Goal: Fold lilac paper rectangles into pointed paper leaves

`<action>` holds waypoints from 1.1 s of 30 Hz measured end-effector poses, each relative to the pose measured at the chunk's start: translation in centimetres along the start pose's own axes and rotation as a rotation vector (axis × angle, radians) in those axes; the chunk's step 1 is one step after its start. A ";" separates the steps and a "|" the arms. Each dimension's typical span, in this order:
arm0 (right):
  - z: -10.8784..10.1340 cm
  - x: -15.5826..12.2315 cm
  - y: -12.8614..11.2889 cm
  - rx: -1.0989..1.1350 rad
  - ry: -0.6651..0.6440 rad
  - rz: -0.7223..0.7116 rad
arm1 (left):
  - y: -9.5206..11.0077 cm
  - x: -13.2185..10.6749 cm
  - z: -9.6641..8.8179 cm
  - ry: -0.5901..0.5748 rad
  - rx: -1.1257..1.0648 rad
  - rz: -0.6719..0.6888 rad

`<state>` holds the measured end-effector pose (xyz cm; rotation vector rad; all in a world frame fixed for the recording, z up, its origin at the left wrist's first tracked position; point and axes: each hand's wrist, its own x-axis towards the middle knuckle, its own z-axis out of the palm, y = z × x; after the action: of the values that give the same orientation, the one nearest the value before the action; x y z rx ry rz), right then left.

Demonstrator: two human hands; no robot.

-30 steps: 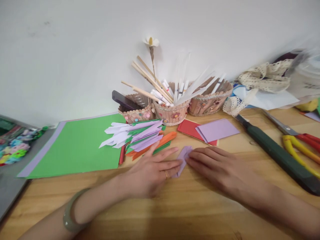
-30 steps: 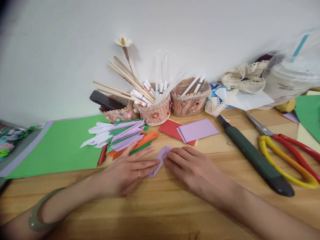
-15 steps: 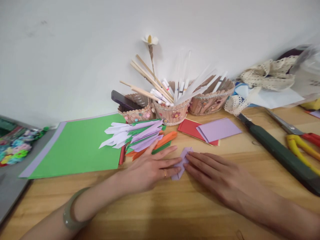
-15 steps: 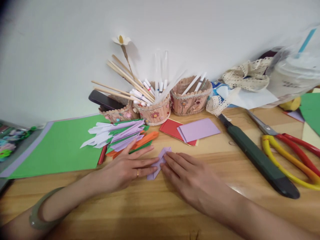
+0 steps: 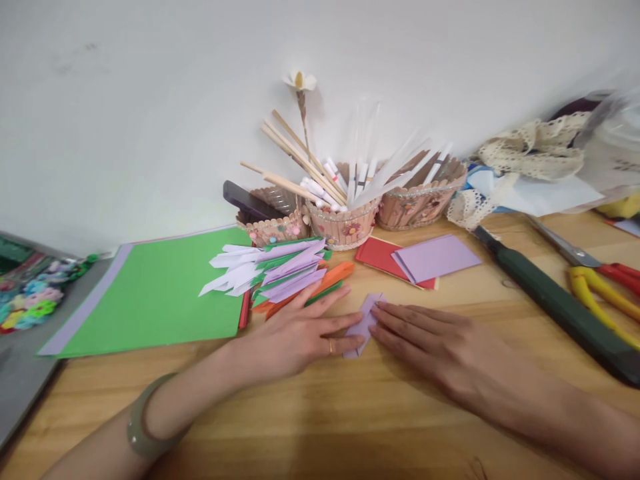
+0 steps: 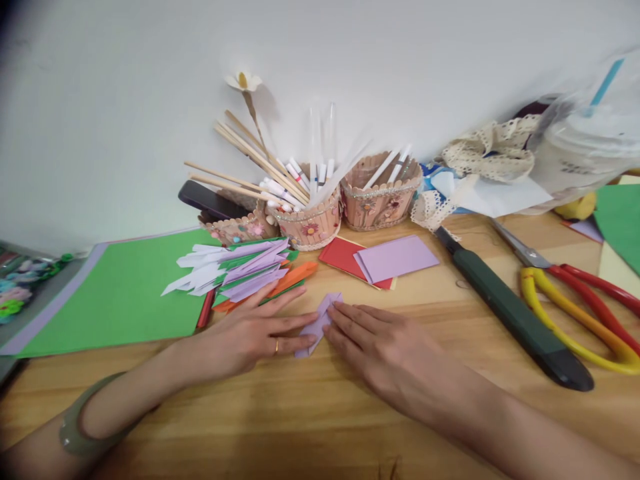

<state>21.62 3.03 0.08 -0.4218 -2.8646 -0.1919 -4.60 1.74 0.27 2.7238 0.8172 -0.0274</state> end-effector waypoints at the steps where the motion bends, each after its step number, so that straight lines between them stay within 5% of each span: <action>1: 0.1 0.0 0.0 0.008 0.004 0.009 | 0.0 0.0 0.1 0.016 0.006 0.011; 12: -0.3 -0.4 2.3 -0.044 0.089 0.043 | -0.4 0.1 0.0 0.068 -0.031 0.090; 19: 0.6 0.8 1.2 0.096 0.070 -0.047 | 0.3 0.0 -0.4 0.106 0.050 0.086; 27: 0.5 1.0 0.7 0.153 0.089 -0.020 | 2.4 0.2 1.9 0.511 0.268 0.061; 33: 1.2 0.9 0.5 0.133 0.104 -0.021 | 3.0 0.7 2.5 0.581 0.370 -0.001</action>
<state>20.65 3.97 -0.81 -0.3448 -2.7598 -0.0264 -2.21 -0.94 -1.40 3.1220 1.0460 0.7097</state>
